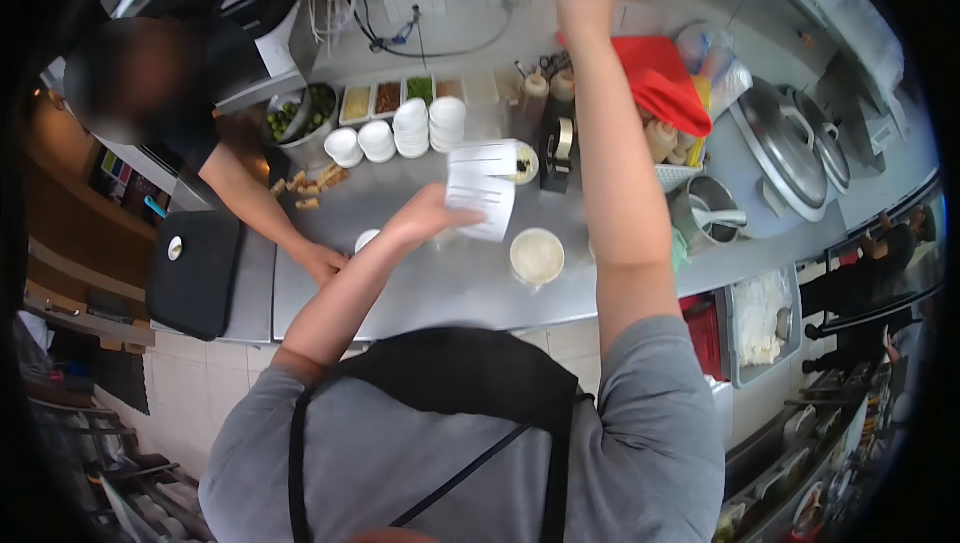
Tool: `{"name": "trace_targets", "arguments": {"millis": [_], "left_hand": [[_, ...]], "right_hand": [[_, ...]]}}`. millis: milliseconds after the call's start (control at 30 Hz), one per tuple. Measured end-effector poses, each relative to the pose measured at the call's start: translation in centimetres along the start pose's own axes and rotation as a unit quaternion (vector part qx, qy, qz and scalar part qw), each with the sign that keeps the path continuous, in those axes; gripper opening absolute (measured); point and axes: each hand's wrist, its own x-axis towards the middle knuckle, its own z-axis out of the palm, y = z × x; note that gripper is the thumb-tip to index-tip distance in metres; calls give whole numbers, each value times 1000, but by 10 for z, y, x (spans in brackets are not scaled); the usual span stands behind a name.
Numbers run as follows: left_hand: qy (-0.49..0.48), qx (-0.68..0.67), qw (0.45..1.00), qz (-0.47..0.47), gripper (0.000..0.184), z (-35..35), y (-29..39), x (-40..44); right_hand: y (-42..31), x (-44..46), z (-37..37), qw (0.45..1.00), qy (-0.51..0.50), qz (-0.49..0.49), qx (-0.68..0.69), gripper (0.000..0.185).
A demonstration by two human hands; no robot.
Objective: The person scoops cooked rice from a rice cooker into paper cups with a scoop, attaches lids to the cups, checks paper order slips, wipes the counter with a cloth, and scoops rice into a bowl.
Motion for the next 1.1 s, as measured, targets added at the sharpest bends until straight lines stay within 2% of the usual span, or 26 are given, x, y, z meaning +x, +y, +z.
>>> {"name": "trace_targets", "arguments": {"millis": [67, 133, 200, 233, 300, 367, 433, 500, 533, 600, 633, 700, 833, 900, 967, 1000, 1033, 1067, 1100], "left_hand": [[-5, 50, 998, -26, 31, 19, -12, 22], [-16, 86, 995, -44, 29, 29, -37, 48], [5, 321, 946, -39, 28, 33, -52, 64], [4, 319, 947, -41, 28, 33, -51, 61], [156, 292, 943, 33, 29, 24, -48, 42], [200, 292, 934, 47, 26, -1, -55, 27], [230, 320, 919, -10, 22, -32, -58, 7], [265, 341, 901, -38, 19, -57, -72, -5], [268, 341, 900, -38, 19, -66, -82, -9], [244, 466, 845, -98, 16, -78, -103, -14], [246, 467, 844, -98, 16, -81, -109, -17], [100, 563, 806, -153, 15, -85, -121, -19], [90, 535, 813, -212, 13, -105, -168, -14], [122, 619, 764, -138, 13, -115, -184, -9], [152, 604, 771, -135, 14, -119, -169, -7], [185, 590, 775, -130, 15, -120, -165, -7], [183, 588, 776, -132, 15, -122, -174, -7], [160, 560, 799, -147, 14, -126, -189, -7], [137, 532, 820, -160, 13, -131, -198, -9]], "right_hand": [[-22, 10, 10, 997, 79, 15, 17, 18], [-26, 3, -8, 997, 70, 17, 4, 18], [-2, -11, -30, 998, 44, 46, -12, 24], [16, -26, -34, 998, 42, 48, -13, 24], [52, -58, -39, 982, -104, 152, -49, 21], [88, -92, -30, 930, -282, 105, -213, 19], [136, -133, -9, 884, -333, 102, -312, 17], [174, -165, 12, 804, -435, 117, -388, 18], [189, -180, 19, 806, -435, 115, -385, 18], [218, -199, 34, 684, -512, -34, -519, 21], [227, -203, 41, 685, -511, -35, -518, 21], [242, -208, 52, 669, -544, 109, -495, 21], [233, -174, 62, 656, -551, 62, -512, 18], [247, -168, 61, 665, -542, 46, -512, 18], [270, -179, 60, 674, -507, 16, -537, 18], [279, -184, 61, 672, -510, 19, -536, 18], [286, -190, 63, 672, -519, 65, -524, 20], [293, -195, 64, 671, -526, 111, -511, 21], [290, -194, 65, 670, -528, 112, -510, 21]]}}
